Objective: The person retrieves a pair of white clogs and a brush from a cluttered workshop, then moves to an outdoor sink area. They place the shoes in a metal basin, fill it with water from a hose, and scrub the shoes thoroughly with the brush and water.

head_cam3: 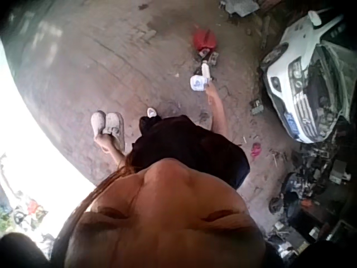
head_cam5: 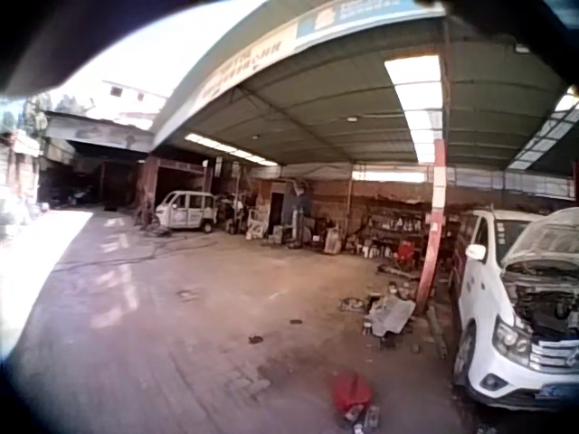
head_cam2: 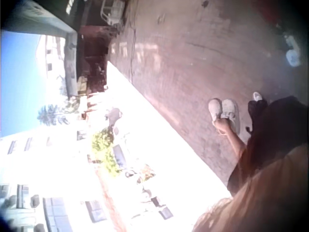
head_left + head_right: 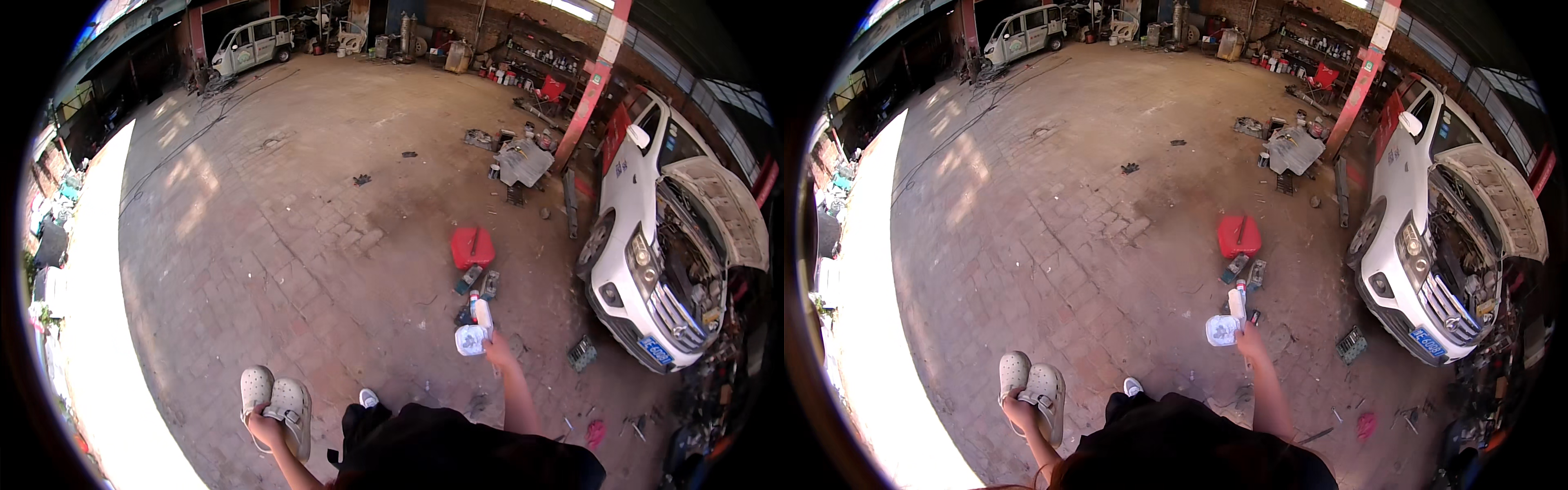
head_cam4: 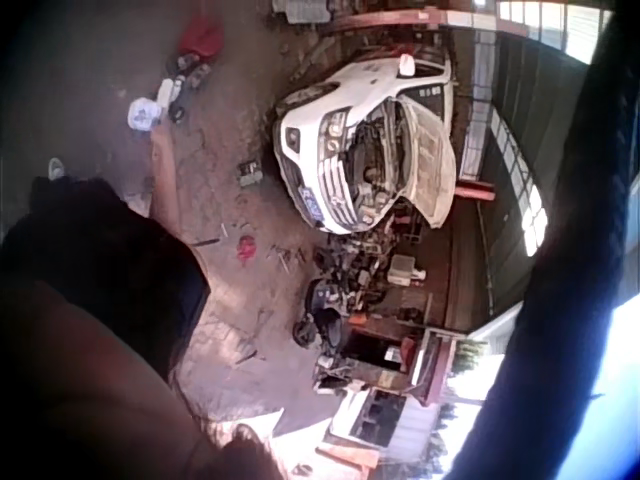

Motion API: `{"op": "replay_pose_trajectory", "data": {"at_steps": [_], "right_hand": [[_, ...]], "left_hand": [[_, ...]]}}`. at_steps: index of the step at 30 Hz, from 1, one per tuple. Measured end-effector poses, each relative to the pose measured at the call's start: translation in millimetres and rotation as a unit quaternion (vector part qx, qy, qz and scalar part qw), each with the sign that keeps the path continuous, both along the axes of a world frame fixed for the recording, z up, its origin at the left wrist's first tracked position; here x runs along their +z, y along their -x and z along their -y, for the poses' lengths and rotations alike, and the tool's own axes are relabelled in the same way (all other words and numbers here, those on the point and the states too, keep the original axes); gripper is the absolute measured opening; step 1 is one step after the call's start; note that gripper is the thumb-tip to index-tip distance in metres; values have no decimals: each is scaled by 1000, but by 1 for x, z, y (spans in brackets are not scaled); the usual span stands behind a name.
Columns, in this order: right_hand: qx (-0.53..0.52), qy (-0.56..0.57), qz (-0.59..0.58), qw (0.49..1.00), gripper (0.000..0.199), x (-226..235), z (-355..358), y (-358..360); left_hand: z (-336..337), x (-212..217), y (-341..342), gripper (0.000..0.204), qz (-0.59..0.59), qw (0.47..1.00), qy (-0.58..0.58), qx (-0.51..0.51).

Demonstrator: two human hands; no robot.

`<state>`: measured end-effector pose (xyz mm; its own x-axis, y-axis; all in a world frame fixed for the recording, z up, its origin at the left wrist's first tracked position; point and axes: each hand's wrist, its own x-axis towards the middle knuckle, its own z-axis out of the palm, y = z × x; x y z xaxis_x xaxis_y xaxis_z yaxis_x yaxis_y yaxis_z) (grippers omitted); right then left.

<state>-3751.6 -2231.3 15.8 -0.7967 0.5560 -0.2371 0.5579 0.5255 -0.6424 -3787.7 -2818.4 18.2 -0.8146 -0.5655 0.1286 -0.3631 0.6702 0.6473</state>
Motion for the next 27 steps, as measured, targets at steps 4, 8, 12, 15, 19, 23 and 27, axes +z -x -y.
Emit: {"op": "replay_pose_trajectory", "data": {"at_steps": [4, 8, 12, 15, 19, 23, 27], "right_hand": [[-27, -21, -41, 999, 30, 4, -4, 96], [-20, -63, -1, 998, 33, -23, -18, 186], [-42, -55, -2, 998, 33, -63, -54, 301], [-12, -58, -42, 997, 31, -97, -62, 380], [40, -58, -61, 996, 29, -33, -29, 520], [73, -14, -59, 995, 27, 9, -14, 668], [146, 17, -109, 983, 24, -18, -12, 802]], "left_hand": [[-21, 31, 161, 23, -50, 995, -3, -84], [-51, 26, 288, 23, -70, 989, -44, -125], [-76, 10, 402, 21, -111, 981, -106, -115], [-63, -27, 454, 21, -47, 993, -78, -78], [-44, 1, 522, 20, 23, 998, -3, -64], [-27, 15, 591, 23, 33, 999, 20, -22], [-9, -4, 645, 41, 2, 999, -20, 42]]}}
